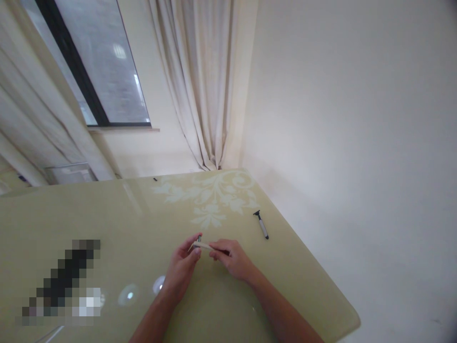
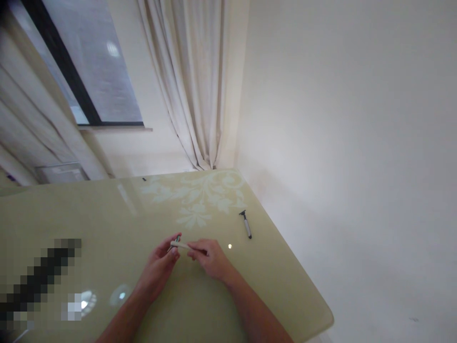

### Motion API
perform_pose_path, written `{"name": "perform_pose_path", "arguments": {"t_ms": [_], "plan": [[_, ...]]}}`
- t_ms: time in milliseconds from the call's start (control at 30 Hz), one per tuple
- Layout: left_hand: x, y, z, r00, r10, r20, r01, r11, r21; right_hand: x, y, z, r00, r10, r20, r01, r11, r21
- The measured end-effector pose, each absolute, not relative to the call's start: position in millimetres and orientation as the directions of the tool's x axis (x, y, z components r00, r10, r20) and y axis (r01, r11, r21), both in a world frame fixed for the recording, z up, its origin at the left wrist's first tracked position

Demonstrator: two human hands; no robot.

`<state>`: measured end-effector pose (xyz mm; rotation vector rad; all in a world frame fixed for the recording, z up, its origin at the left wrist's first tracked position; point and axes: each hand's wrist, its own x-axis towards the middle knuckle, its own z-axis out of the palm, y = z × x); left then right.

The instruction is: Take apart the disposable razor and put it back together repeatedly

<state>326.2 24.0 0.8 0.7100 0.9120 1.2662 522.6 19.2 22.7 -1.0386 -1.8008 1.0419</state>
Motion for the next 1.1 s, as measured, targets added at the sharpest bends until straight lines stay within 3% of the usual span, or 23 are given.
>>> {"name": "perform_pose_path", "arguments": {"t_ms": [267, 400, 567, 800, 933, 1100], "plan": [[333, 24, -6, 0.012, 0.969, -0.245, -0.574, 0.207, 0.792, 511, 19, 10, -0.158, 0.923, 0.351, 0.412, 0.385, -0.826], [331, 26, -7, 0.013, 0.974, -0.226, -0.609, 0.187, 0.771, 506, 15, 12, -0.255, 0.915, 0.312, 0.299, 0.381, -0.875], [329, 26, -7, 0.055, 0.978, -0.200, -0.656, 0.187, 0.732, 511, 17, 17, -0.389, 0.906, 0.169, 0.130, 0.236, -0.963], [332, 21, -2, 0.059, 0.979, -0.195, -0.673, 0.183, 0.717, 511, 19, 15, -0.132, 0.936, 0.328, 0.279, 0.352, -0.893], [328, 23, -1, 0.050, 0.975, -0.215, -0.667, 0.193, 0.720, 500, 12, 13, -0.195, 0.928, 0.317, 0.264, 0.361, -0.894], [323, 27, -8, 0.045, 0.980, -0.196, -0.697, 0.172, 0.696, 501, 10, 16, -0.405, 0.898, 0.171, 0.057, 0.212, -0.976]]}}
